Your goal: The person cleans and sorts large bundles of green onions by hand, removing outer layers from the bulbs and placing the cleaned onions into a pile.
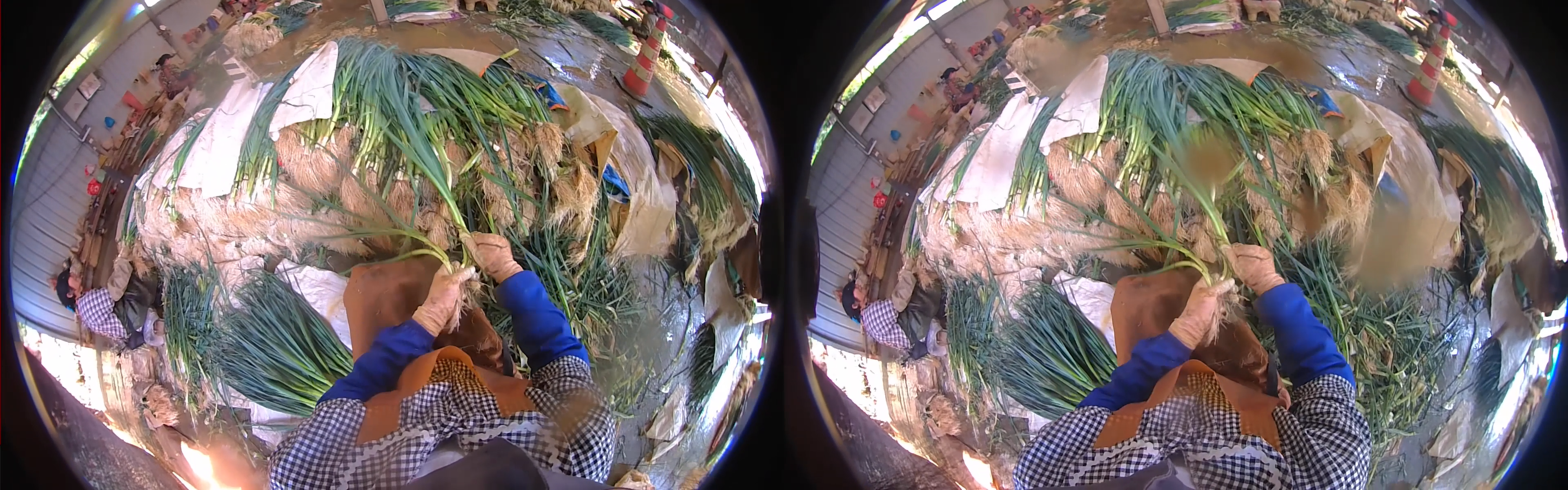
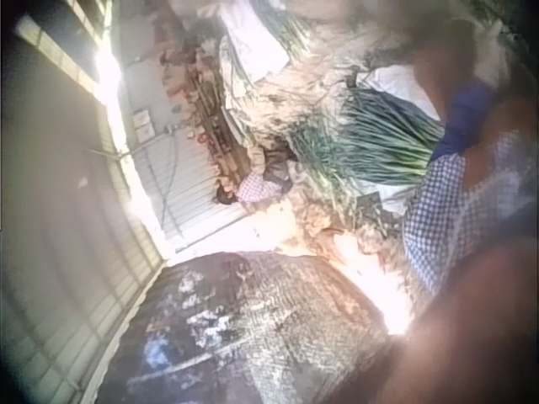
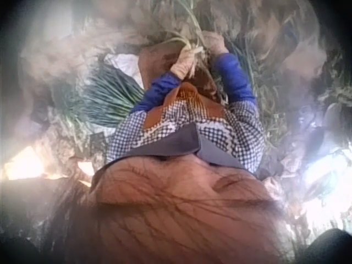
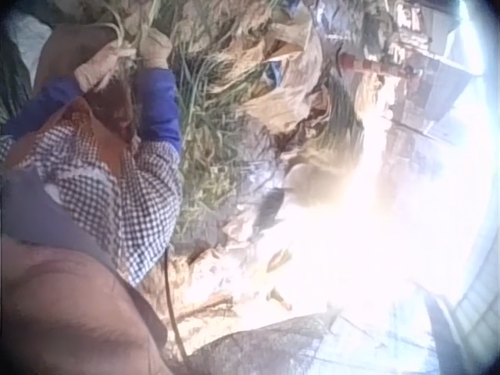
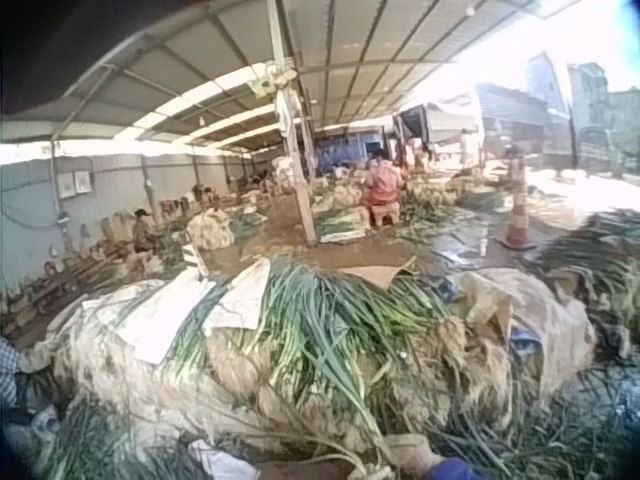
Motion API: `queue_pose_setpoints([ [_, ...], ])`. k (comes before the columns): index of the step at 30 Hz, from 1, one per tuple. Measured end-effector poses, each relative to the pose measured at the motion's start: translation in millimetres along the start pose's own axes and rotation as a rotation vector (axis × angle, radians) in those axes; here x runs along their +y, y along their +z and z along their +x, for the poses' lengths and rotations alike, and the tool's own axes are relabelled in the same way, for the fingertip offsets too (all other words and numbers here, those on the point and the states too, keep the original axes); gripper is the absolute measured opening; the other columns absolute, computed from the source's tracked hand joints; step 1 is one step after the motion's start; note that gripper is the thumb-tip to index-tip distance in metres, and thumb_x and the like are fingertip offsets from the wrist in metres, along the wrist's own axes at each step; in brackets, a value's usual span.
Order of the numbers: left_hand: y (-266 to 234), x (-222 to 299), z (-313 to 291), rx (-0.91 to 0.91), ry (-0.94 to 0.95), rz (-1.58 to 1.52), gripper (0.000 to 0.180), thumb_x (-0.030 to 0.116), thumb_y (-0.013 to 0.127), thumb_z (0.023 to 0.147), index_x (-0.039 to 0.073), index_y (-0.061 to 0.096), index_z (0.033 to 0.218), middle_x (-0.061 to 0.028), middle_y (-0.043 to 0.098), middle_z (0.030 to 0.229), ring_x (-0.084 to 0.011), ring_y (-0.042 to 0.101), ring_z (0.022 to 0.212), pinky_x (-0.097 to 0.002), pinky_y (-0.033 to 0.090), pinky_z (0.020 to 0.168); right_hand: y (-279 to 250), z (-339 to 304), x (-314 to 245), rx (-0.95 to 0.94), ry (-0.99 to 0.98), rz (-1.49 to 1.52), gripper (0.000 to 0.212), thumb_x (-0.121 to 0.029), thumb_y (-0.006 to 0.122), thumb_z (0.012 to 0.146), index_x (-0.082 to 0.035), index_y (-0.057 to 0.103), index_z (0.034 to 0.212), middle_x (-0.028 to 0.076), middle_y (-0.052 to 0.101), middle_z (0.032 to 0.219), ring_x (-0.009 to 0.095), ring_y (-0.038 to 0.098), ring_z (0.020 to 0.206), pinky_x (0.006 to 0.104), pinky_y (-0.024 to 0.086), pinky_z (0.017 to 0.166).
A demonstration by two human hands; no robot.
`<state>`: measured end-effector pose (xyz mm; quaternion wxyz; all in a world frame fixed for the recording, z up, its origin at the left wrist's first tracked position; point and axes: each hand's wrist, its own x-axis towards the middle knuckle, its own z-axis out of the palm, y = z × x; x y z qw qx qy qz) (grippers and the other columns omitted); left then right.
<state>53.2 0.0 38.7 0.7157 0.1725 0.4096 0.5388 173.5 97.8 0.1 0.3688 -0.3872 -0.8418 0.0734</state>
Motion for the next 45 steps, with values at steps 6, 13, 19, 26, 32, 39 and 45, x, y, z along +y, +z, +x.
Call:
queue_pose_setpoints([
  [6,-43,-3,21,0.007,0.197,0.032,0.018,0.006,0.056,0.084,0.0,0.055,0.101,-0.0077,0.061,0.084,-0.0153,0.06,0.07,-0.0253,0.048,0.059,-67,-57,-40,-0.084,0.006,0.67,0.008,-0.014,0.062,0.081,-0.011,0.066,0.075,0.006,0.06,0.061,0.018,0.058,0.052,0.0258,0.048,0.047],
  [13,-42,-2,12,-0.042,0.136,-0.032,0.024,0.008,0.053,0.086,0.0,0.05,0.109,-0.0116,0.062,0.087,-0.016,0.06,0.068,-0.0265,0.051,0.055,-92,-44,-31,-0.357,0.619,0.365,0.035,-0.032,0.066,0.08,-0.001,0.063,0.097,0.012,0.064,0.096,0.02,0.062,0.091,0.0253,0.048,0.078],
  [19,-30,-11,14,-0.045,0.074,-0.085,0.022,0.018,0.048,0.089,0.005,0.051,0.106,-0.0029,0.055,0.076,-0.0116,0.054,0.062,-0.0232,0.045,0.052,9,-13,-14,-0.29,0.405,0.49,0.057,-0.041,0.056,0.084,0.003,0.049,0.119,0.018,0.059,0.106,0.031,0.056,0.099,0.0367,0.043,0.086],
  [26,-58,-16,19,0.047,0.153,-0.061,0.014,0.011,0.049,0.087,0.006,0.051,0.1,0.0002,0.05,0.072,-0.0095,0.049,0.067,-0.0229,0.042,0.058,-39,-40,-75,-0.332,-0.306,-0.049,0.021,-0.015,0.058,0.082,-0.007,0.062,0.102,0.006,0.057,0.069,0.02,0.057,0.059,0.0288,0.045,0.051],
  [32,-15,-7,17,0.035,0.081,-0.01,0.021,0.012,0.057,0.085,0.003,0.054,0.104,-0.0049,0.059,0.085,-0.0114,0.056,0.067,-0.0232,0.046,0.061,-107,-149,46,-0.848,0.539,0.107,0.024,-0.013,0.054,0.084,-0.006,0.06,0.106,0.006,0.063,0.089,0.016,0.057,0.074,0.0246,0.044,0.06],
  [39,-25,-43,28,0.168,0.283,0.08,0.02,0.009,0.059,0.084,0.003,0.053,0.102,-0.0032,0.057,0.079,-0.0103,0.052,0.068,-0.0227,0.045,0.06,-65,0,-32,-0.171,0.349,0.219,0.025,-0.025,0.053,0.09,-0.003,0.056,0.077,0.012,0.056,0.073,0.023,0.053,0.064,0.0308,0.042,0.06],
  [45,-6,-40,32,0.148,0.369,0.096,0.02,0.006,0.059,0.082,0.004,0.054,0.101,-0.0019,0.057,0.085,-0.0094,0.051,0.073,-0.023,0.044,0.066,1,45,7,-0.297,-0.122,-0.322,0.023,-0.031,0.061,0.081,-0.009,0.064,0.075,0.003,0.06,0.067,0.023,0.06,0.068,0.0307,0.049,0.065],
])
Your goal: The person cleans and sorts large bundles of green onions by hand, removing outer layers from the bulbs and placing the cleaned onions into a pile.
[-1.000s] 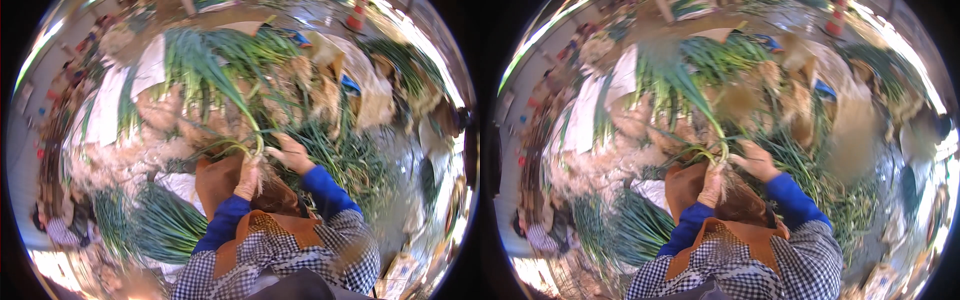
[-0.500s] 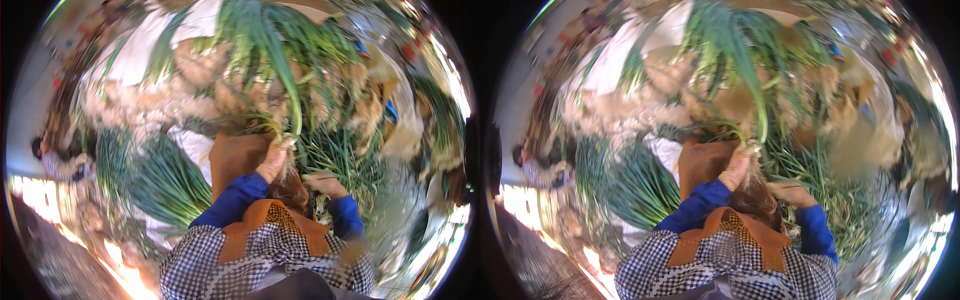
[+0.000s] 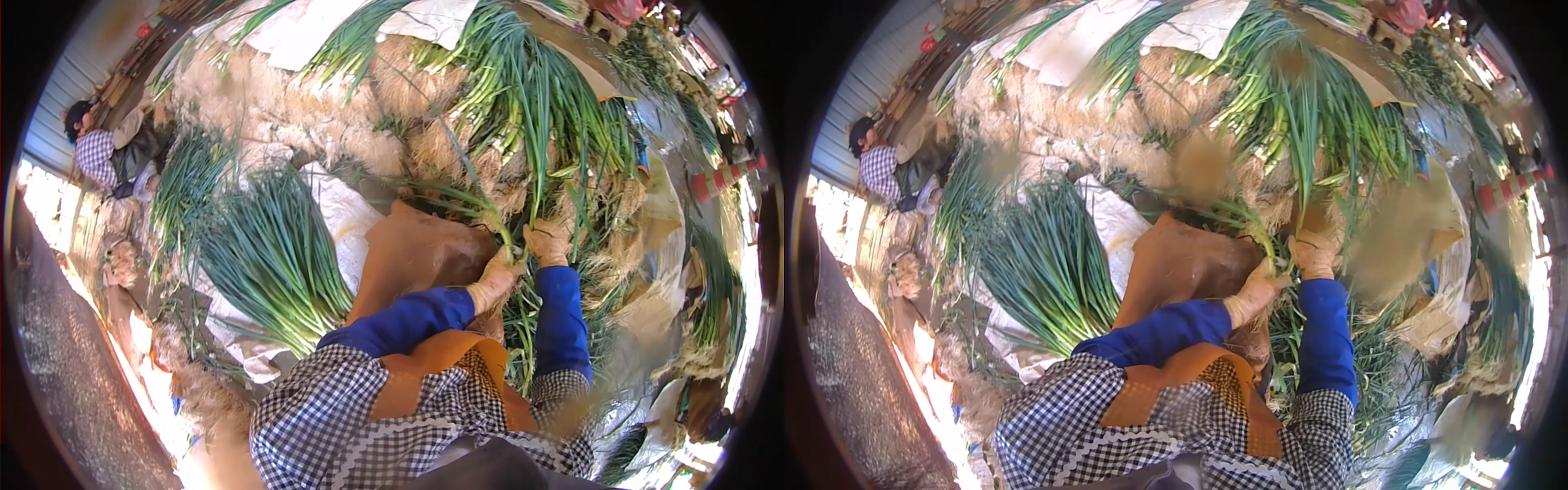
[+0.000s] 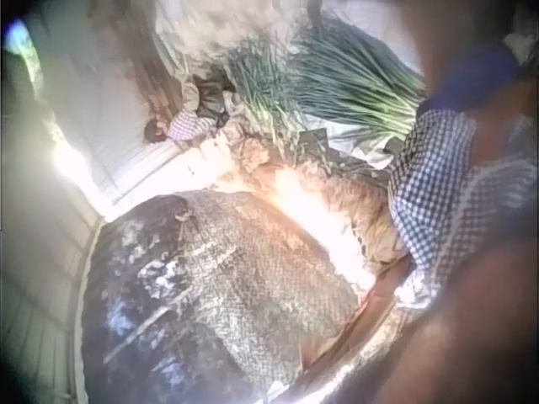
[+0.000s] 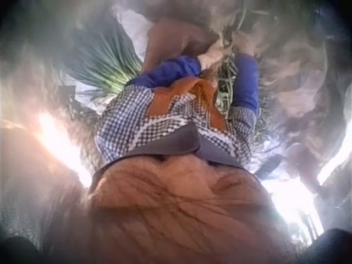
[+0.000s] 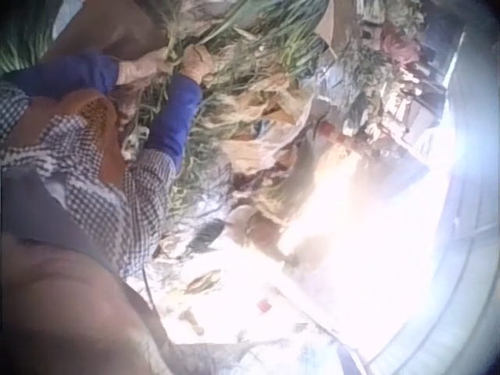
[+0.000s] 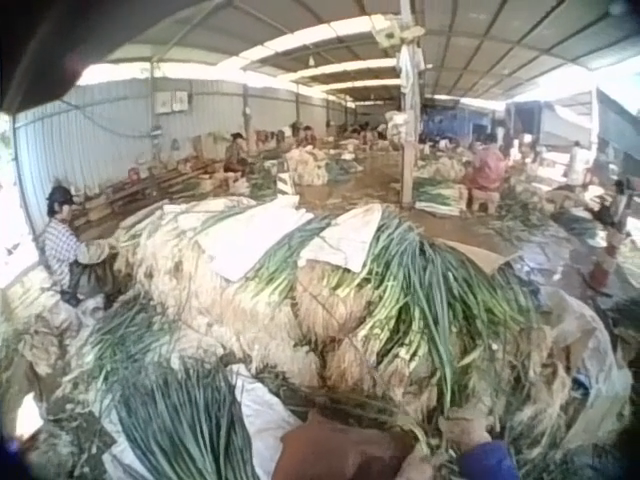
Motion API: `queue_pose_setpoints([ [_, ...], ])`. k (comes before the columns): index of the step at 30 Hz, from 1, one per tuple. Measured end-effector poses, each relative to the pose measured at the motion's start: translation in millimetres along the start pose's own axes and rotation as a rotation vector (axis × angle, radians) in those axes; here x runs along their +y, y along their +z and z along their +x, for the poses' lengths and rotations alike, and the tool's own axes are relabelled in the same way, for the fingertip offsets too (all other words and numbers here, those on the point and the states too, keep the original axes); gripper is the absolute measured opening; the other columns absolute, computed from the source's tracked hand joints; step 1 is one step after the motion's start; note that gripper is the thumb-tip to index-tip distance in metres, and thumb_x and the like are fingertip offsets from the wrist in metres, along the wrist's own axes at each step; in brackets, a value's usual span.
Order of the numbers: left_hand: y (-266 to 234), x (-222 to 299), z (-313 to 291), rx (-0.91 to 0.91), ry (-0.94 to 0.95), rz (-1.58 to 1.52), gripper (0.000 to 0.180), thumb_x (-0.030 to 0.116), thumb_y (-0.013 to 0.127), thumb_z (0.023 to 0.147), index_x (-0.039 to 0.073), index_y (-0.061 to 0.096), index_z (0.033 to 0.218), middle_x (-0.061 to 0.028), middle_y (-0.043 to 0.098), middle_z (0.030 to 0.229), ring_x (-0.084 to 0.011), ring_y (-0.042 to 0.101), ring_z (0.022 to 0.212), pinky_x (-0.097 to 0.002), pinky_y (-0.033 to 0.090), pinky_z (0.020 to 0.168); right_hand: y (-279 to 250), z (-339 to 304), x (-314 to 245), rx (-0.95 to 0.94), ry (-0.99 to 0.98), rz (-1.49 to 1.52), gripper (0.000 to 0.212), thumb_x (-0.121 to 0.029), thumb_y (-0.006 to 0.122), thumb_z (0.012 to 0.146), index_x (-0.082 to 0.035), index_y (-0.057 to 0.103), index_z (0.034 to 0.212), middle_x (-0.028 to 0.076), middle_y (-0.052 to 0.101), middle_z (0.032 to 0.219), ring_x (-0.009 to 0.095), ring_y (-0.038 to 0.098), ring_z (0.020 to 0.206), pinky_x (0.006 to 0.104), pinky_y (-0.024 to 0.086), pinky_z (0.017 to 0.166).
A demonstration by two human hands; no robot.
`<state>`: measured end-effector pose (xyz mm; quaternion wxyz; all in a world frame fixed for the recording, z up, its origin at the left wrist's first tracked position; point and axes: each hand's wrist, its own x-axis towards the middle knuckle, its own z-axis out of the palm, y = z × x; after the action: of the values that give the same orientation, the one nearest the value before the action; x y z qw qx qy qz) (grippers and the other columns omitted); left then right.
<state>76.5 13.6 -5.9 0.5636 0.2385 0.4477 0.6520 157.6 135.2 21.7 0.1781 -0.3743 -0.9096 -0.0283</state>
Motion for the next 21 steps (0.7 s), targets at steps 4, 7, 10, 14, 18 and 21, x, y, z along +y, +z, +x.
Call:
queue_pose_setpoints([
  [4,-21,18,6,-0.31,-0.625,-0.503,0.023,0.016,0.059,0.085,0.007,0.055,0.106,-0.0033,0.061,0.078,-0.0131,0.056,0.06,-0.0252,0.047,0.054,31,-14,18,0.043,0.103,0.168,0.025,-0.026,0.053,0.087,-0.009,0.059,0.07,0.008,0.059,0.067,0.024,0.059,0.064,0.0316,0.047,0.059],
  [7,-24,-10,8,-0.17,-0.469,-0.463,0.024,0.009,0.058,0.084,0.005,0.054,0.108,-0.0055,0.06,0.077,-0.013,0.055,0.061,-0.0237,0.047,0.054,22,-36,-9,0.129,0.239,0.067,0.035,-0.035,0.051,0.088,-0.01,0.055,0.062,0.009,0.056,0.058,0.027,0.056,0.056,0.0357,0.045,0.052],
  [10,-16,-6,4,-0.16,-0.464,-0.429,0.03,0.005,0.056,0.084,0.004,0.051,0.113,-0.006,0.057,0.075,-0.0134,0.054,0.061,-0.0217,0.046,0.055,-5,-63,-10,0.236,0.3,-0.045,0.035,-0.029,0.058,0.084,-0.009,0.052,0.057,0.011,0.051,0.052,0.029,0.053,0.049,0.0363,0.041,0.045],
  [14,-12,14,-7,-0.351,-0.587,-0.407,0.022,0.012,0.056,0.086,0.007,0.053,0.108,-0.0051,0.058,0.074,-0.0109,0.054,0.059,-0.0206,0.045,0.053,-11,-79,-1,0.386,0.514,0.525,0.032,-0.025,0.054,0.089,-0.003,0.06,0.066,0.008,0.055,0.057,0.02,0.051,0.048,0.0305,0.042,0.048],
  [18,-12,14,-6,-0.41,-0.744,-0.502,0.014,0.02,0.056,0.087,0.008,0.057,0.096,-0.0032,0.06,0.073,-0.0086,0.053,0.057,-0.0188,0.044,0.051,4,-70,-8,0.313,0.485,0.579,0.031,-0.024,0.053,0.09,-0.004,0.063,0.069,0.007,0.06,0.062,0.017,0.056,0.053,0.0277,0.044,0.053],
  [21,-16,12,-11,-0.293,-0.627,-0.354,0.013,0.02,0.056,0.087,0.008,0.057,0.092,-0.0021,0.06,0.073,-0.0092,0.053,0.057,-0.0189,0.043,0.05,-27,-57,-29,0.191,0.25,-0.081,0.033,-0.024,0.058,0.085,-0.01,0.055,0.056,0.007,0.055,0.054,0.023,0.056,0.051,0.0307,0.043,0.048],
])
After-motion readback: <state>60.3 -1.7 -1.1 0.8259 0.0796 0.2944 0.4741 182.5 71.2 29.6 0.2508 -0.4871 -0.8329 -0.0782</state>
